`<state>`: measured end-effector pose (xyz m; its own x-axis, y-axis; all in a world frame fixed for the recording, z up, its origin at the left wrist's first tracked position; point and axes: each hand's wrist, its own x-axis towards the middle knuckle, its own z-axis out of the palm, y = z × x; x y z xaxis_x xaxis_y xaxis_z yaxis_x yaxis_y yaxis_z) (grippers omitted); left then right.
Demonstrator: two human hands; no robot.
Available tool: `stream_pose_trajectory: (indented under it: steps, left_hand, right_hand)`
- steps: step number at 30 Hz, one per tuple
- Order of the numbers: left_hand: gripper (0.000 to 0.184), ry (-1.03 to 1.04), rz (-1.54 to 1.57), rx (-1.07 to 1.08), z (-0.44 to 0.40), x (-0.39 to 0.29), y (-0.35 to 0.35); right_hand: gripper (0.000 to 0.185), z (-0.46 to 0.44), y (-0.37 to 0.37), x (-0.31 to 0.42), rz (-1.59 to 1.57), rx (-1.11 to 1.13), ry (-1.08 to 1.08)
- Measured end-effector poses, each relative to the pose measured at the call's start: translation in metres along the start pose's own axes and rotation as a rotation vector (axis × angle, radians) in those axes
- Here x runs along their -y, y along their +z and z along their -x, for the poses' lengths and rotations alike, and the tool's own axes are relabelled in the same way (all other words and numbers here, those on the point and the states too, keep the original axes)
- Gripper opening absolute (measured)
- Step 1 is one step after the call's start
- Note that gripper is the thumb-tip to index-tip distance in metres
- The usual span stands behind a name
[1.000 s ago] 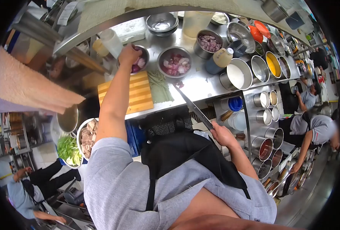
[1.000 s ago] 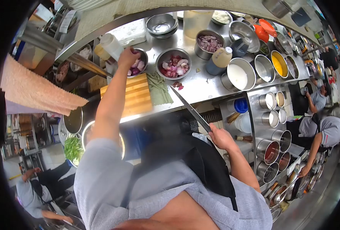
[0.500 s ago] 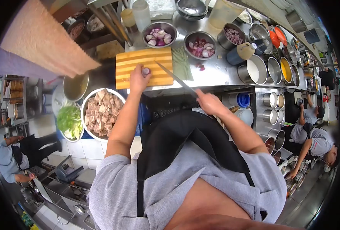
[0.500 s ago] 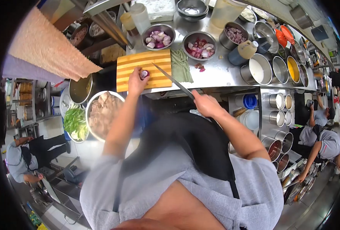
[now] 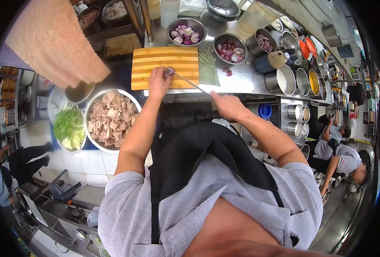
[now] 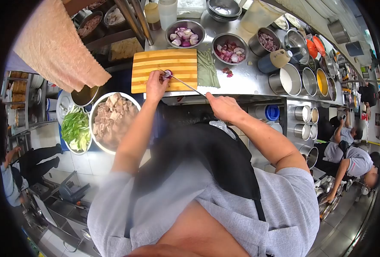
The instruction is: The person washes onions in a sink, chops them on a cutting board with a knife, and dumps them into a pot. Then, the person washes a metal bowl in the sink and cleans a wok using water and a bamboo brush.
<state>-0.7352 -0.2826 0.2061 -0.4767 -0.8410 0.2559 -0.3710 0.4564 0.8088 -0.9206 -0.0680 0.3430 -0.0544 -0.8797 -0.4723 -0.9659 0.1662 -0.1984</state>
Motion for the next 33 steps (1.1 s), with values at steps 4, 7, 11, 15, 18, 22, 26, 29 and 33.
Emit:
stream_pose_trajectory:
  steps: [4,7,11,15,18,22,26,29,33]
  left_hand:
    - [0.027,-0.018,-0.182,0.132,-0.011,-0.038,-0.030]
    - [0.029,0.194,-0.344,0.462,-0.030,-0.030,-0.037]
    - [0.030,0.233,-0.411,0.631,-0.052,-0.007,-0.022]
    - [0.030,0.295,-0.379,0.590,-0.052,-0.004,-0.023]
    - [0.027,0.204,-0.315,0.594,-0.052,-0.008,-0.022]
    - [0.032,0.052,-0.321,0.406,-0.029,-0.017,-0.009]
    - [0.046,-0.061,-0.311,0.159,-0.015,-0.024,0.002]
    - [0.047,-0.026,-0.240,0.091,-0.009,-0.011,0.002]
    - [0.039,0.011,-0.129,0.068,-0.006,-0.004,0.003]
  right_hand:
    - [0.043,-0.003,0.005,0.001,-0.005,0.047,0.063]
    - [0.045,-0.006,0.017,-0.004,-0.039,0.062,0.054]
    - [0.044,-0.026,0.046,-0.018,-0.075,0.084,0.035]
    - [0.047,-0.021,0.015,-0.022,-0.013,0.081,-0.010]
    - [0.039,0.029,-0.031,-0.029,-0.061,0.088,0.055]
    - [0.031,0.067,-0.024,-0.053,-0.247,0.084,0.202]
    - [0.029,0.034,0.021,-0.043,-0.287,-0.080,0.233]
    - [0.033,-0.005,0.029,-0.023,-0.203,-0.045,0.221]
    - [0.037,-0.021,0.030,-0.011,-0.139,-0.012,0.159]
